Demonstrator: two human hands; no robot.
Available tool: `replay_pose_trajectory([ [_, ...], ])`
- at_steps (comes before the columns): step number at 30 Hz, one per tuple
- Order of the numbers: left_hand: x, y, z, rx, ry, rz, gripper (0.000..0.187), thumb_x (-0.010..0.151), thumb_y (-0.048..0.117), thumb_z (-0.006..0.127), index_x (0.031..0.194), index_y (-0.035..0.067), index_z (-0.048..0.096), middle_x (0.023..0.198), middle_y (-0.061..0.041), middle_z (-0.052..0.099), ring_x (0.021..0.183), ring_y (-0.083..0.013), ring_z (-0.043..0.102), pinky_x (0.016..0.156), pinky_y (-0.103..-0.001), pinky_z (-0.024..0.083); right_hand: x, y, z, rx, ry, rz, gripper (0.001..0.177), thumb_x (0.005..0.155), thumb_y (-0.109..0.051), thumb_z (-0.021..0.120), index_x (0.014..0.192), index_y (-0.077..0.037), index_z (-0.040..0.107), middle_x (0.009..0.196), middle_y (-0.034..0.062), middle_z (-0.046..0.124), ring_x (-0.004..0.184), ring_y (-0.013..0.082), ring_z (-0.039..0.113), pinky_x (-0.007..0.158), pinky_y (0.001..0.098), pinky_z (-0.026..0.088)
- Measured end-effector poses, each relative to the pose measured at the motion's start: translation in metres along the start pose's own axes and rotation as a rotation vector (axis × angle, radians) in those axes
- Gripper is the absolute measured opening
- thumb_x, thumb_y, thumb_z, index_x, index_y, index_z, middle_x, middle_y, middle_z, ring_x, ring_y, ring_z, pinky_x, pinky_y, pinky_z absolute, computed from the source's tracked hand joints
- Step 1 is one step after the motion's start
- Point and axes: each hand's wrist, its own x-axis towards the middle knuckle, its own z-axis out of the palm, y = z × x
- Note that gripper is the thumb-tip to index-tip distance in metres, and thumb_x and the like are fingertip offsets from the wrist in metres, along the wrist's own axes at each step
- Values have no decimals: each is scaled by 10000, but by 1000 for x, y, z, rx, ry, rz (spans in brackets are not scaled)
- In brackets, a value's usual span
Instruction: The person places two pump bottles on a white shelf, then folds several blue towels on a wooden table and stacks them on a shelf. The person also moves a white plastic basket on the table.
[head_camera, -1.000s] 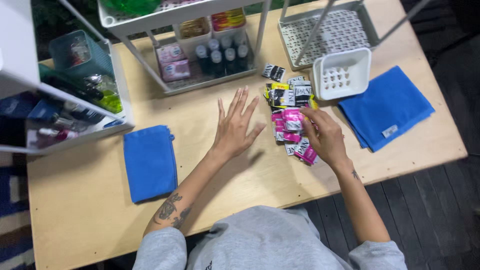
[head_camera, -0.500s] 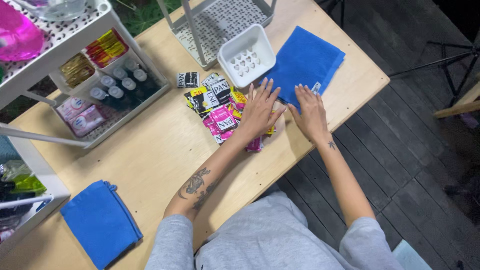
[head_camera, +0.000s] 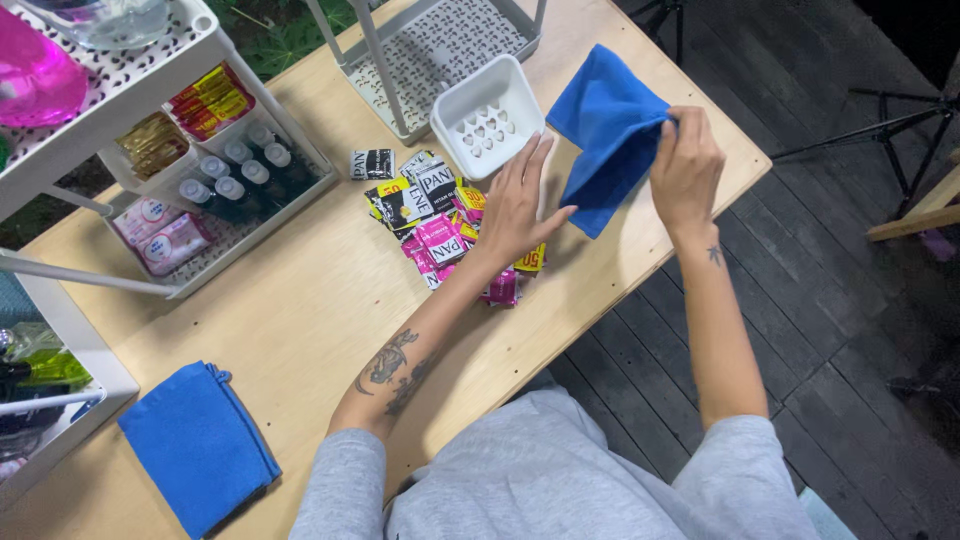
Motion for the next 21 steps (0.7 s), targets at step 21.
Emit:
replay_pose_trajectory([
  [21, -124, 102, -257, -609, 25, -262, 691, 853, 75, 681, 1479, 33, 391, 1170, -143, 697, 1057, -231, 756, 987, -364, 608, 98, -318, -90, 633, -37, -668, 107, 1105, -2, 637, 1212, 1, 624, 1038, 137, 651, 898, 272, 687, 782, 333, 553],
])
